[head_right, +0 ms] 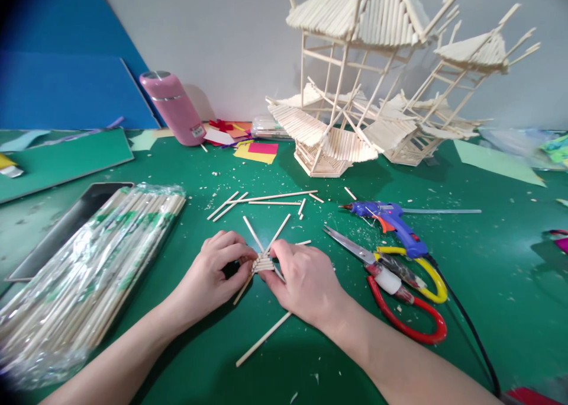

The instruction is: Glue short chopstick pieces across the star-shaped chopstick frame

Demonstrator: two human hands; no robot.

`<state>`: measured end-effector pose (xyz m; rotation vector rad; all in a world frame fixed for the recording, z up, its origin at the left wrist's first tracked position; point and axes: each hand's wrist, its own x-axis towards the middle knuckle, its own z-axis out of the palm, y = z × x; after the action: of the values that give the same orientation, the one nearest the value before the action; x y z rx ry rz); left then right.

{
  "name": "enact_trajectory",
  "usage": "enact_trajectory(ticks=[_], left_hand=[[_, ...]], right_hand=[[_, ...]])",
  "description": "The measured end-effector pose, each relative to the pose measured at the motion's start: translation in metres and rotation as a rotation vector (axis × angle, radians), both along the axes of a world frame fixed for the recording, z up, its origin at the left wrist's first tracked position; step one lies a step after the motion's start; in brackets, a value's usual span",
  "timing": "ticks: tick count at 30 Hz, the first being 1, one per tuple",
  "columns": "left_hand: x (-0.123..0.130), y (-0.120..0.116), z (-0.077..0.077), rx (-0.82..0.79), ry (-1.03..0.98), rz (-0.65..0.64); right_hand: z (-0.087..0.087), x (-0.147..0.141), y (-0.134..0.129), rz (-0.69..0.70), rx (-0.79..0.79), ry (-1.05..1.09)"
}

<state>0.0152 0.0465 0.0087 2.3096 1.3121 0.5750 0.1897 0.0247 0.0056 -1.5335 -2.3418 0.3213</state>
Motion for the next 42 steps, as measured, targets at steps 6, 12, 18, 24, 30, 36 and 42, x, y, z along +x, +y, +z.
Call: enact_trajectory(ticks=[6,12,18,24,30,36,42], left_hand=[[-0.0003,-0.002,-0.0014,0.025,-0.04,0.004],[0.0005,-0.0051,-0.0025,0.083,-0.074,-0.083],[0.0013,-0.0063,0.001,0.044,-0.047,-0.162],[0.0021,-0.0056,0.0019,0.03,-0.026,-0.18],[0.0021,-0.0055,0.0015,0.039,-0.026,-0.176],[0.0008,-0.0058,-0.0008,0.058,-0.029,-0.191],[0.0002,-0.0045,-0.0026,0.065,-0.028,-0.194]], right_hand=[[0.0022,-0.001,-0.001,-0.002,-0.007,0.011],[0.0016,-0.0002,-0.0007,0.008,-0.017,0.012],[-0.001,0.0003,-0.0005,-0.002,-0.013,0.026],[-0.0005,0.0002,-0.0004,-0.007,-0.016,0.034],[-0.0005,0.0002,-0.0004,-0.01,-0.023,0.04],[0.0009,-0.0001,-0.0005,-0.012,-0.034,0.046],[0.0013,0.0003,0.001,-0.014,-0.051,0.055]])
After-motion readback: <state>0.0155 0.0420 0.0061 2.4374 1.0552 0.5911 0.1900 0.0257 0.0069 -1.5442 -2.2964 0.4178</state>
